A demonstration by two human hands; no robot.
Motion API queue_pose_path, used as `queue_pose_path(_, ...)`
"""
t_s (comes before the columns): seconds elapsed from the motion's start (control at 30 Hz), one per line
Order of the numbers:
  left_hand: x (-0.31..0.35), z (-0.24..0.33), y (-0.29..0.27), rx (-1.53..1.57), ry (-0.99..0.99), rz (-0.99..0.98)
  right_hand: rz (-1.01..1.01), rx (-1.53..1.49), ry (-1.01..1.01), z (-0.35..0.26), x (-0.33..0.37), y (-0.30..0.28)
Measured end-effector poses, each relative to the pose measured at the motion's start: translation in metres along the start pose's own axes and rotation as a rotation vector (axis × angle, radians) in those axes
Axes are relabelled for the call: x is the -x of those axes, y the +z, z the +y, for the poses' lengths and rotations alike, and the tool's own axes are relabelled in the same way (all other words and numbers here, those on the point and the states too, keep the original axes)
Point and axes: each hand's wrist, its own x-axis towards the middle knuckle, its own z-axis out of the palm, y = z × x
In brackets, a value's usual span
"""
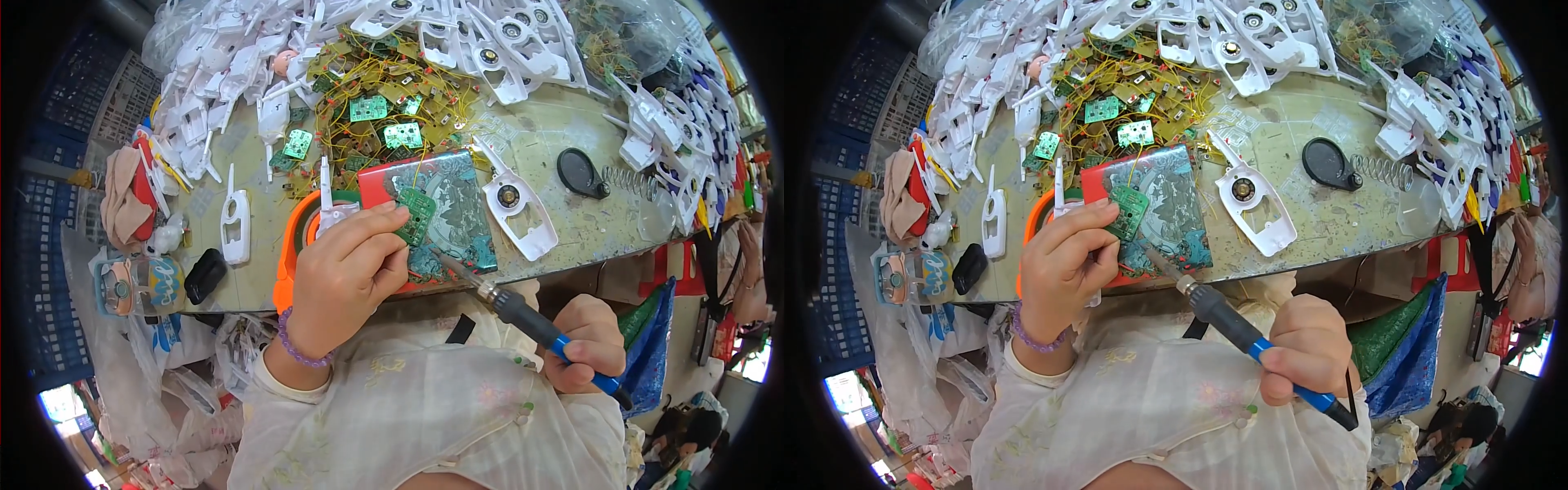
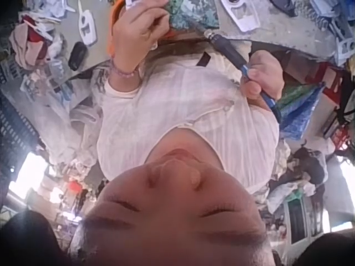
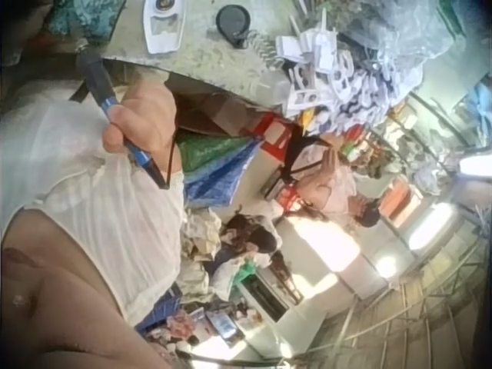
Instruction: Soldering components and wires onto green circuit boards for toy assembly.
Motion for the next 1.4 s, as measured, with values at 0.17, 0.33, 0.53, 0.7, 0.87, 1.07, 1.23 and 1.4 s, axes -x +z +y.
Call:
queue_pose_path(0.17,0.000,-0.001,0.001,0.002,-0.009,-0.008,-0.019,-0.032,-0.073,0.007,-0.003,0.008)
queue_pose_path(0.33,0.001,-0.001,0.000,-0.007,-0.002,0.000,-0.041,-0.055,-0.074,0.008,-0.004,0.009)
queue_pose_path(0.53,0.000,0.000,0.001,-0.002,0.001,-0.003,-0.020,-0.050,-0.084,0.008,-0.003,0.011)
queue_pose_path(0.7,0.001,0.000,0.000,-0.010,-0.010,-0.001,0.000,-0.048,-0.095,0.009,-0.004,0.011)
queue_pose_path(0.87,0.001,0.001,0.001,-0.012,-0.009,0.003,-0.016,-0.058,-0.078,0.008,-0.003,0.011)
queue_pose_path(1.07,0.001,0.004,0.000,0.010,-0.028,-0.003,-0.028,-0.048,-0.057,0.006,0.001,0.010)
queue_pose_path(1.23,0.003,0.002,-0.001,-0.052,0.006,-0.002,-0.102,-0.093,-0.047,0.004,0.003,0.006)
queue_pose_path(1.4,-0.004,0.004,0.001,-0.017,0.040,-0.006,-0.134,-0.030,-0.038,0.000,0.006,-0.002)
